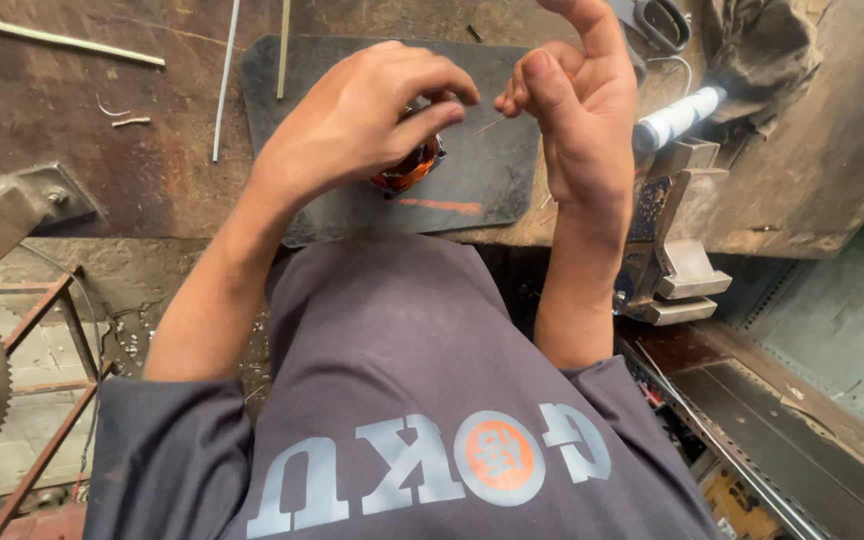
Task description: The person ties white string around the copper windings of a stator to secure them, then uses scissors to cut the excess string. They continue to adjust the windings and tie additional string to ensure the coils are held in place.
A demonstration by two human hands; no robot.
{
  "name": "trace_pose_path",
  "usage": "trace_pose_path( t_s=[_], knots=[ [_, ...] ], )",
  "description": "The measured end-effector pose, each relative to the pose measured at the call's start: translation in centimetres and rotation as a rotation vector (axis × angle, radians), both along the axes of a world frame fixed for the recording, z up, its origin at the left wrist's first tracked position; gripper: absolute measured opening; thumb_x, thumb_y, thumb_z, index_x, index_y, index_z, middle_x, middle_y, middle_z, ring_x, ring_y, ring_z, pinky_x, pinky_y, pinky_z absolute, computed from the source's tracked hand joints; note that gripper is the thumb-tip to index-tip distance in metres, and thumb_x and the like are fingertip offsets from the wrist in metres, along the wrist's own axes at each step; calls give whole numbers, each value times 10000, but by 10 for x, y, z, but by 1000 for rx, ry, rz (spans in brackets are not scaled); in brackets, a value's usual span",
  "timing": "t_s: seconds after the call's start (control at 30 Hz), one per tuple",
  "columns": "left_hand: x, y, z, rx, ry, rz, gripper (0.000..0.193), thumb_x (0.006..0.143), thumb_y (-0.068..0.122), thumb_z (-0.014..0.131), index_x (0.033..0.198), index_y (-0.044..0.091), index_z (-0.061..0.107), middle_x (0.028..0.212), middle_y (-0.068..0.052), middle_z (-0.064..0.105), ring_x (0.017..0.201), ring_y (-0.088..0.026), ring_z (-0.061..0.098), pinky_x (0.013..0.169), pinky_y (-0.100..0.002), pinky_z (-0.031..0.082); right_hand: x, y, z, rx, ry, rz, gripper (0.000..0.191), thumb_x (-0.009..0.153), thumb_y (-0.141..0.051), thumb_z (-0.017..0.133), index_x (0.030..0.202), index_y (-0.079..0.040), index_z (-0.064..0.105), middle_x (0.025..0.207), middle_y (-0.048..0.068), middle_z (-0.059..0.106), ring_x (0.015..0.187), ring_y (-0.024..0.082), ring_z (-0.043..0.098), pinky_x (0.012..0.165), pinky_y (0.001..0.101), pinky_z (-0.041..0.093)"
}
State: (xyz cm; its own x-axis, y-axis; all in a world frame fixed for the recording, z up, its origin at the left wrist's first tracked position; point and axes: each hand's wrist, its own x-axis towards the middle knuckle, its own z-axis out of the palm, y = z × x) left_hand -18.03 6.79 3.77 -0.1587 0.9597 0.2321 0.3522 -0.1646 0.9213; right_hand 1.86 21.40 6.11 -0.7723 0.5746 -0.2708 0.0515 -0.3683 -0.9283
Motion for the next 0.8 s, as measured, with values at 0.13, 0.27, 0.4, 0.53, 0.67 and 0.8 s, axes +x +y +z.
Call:
trace_pose_path(
  t_s=[0.13, 0.27, 0.4, 0.53, 0.67, 0.8],
  knots=[
    [3, 23, 7, -124, -188, -80, 101, 1046, 105, 673, 1090, 15, 657, 936, -137, 719, 830, -280, 720, 720, -372, 544, 8, 2, 22, 11, -39, 114, 607, 1079, -124, 756, 1547, -7, 387, 1020, 98, 692, 946, 153, 664, 899, 293, 541],
    [5, 30, 16, -14, -106, -12, 94, 1088, 86, 679, 1073, 5, 635, 976, -138, 700, 852, -275, 701, 739, -375, 546, 10, -7, 30, 23, -83, 68, 592, 1031, -80, 764, 1514, -27, 424, 1171, 97, 698, 1042, 159, 689, 982, 305, 576],
    [11, 35, 23, -56, -194, -13, 125, 1052, 107, 688, 1120, 21, 627, 918, -119, 691, 750, -207, 676, 666, -353, 526, 17, -14, 35, 206, -210, -58, 270, 1084, -60, 715, 1326, 14, 618, 1181, 92, 713, 1026, 150, 703, 953, 304, 596],
    [19, 39, 26, -59, -185, -63, 132, 1053, 127, 700, 1118, 35, 631, 926, -104, 694, 729, -207, 643, 645, -351, 503, 25, -7, 44, 238, -197, -115, 176, 1104, -60, 711, 1251, 3, 638, 1117, 62, 699, 982, 118, 690, 878, 277, 601],
    [26, 43, 27, -154, -285, -114, 174, 980, 157, 651, 1091, 30, 609, 961, -58, 722, 629, -178, 599, 576, -335, 471, 29, 8, 63, 387, -234, -61, 165, 1137, -46, 725, 1248, 12, 618, 1108, 55, 684, 993, 110, 692, 876, 263, 599],
    [27, 42, 28, -244, -341, -142, 160, 1065, 203, 620, 1106, 48, 618, 877, -27, 728, 671, -115, 633, 581, -313, 472, 31, 12, 77, 484, -315, 9, 177, 1049, -65, 703, 1174, -27, 584, 1075, 40, 693, 1012, 104, 703, 897, 267, 598]
  ],
)
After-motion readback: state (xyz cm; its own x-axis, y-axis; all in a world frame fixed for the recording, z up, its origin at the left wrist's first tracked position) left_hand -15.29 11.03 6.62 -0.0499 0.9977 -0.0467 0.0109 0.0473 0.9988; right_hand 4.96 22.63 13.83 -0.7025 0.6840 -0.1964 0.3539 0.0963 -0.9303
